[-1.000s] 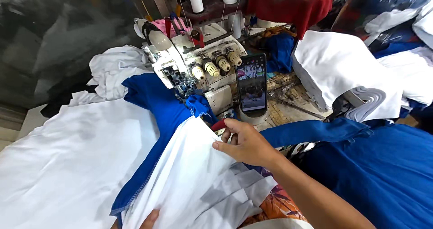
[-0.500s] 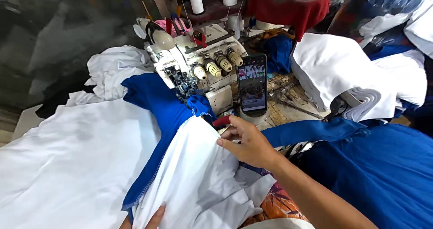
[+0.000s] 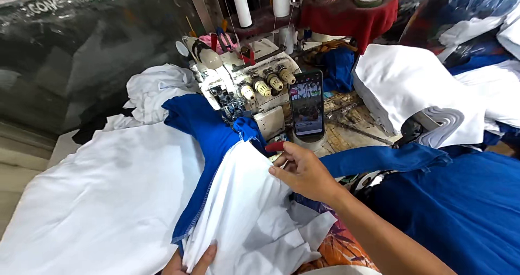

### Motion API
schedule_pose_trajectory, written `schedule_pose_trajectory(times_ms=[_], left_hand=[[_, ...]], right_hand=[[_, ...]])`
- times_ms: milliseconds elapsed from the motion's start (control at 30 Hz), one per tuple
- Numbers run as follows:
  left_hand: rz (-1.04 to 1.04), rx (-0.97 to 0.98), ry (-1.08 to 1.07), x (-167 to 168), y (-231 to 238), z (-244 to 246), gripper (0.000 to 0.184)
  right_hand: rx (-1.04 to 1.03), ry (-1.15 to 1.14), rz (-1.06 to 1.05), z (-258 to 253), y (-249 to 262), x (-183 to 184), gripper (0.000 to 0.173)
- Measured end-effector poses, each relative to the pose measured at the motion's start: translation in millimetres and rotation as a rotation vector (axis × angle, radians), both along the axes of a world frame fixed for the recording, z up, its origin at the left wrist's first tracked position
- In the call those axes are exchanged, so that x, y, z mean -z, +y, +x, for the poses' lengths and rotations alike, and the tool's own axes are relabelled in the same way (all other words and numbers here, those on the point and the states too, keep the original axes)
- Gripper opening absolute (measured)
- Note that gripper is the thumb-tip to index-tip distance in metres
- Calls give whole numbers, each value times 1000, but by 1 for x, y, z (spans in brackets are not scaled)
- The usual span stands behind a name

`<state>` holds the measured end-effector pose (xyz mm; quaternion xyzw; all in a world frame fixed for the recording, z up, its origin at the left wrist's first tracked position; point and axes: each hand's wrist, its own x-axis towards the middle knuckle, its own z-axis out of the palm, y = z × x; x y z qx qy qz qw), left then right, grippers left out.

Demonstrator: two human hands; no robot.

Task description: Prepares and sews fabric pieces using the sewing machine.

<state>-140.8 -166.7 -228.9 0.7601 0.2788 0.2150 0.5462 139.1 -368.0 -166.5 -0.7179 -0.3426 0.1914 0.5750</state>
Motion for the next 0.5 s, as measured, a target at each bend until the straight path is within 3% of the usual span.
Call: schedule_pose_trajectory(times_ms=[200,367,500], left_hand=[[27,-31,36,4,2,3,43],[43,-43,62,0,5,3,43],[24,-95,51,-1,2,4,40]], right_hand=[[11,-12,60,2,3,2,27],[-76,11,-98,11,-1,3,21],[-87,8,-53,10,4,8,16]])
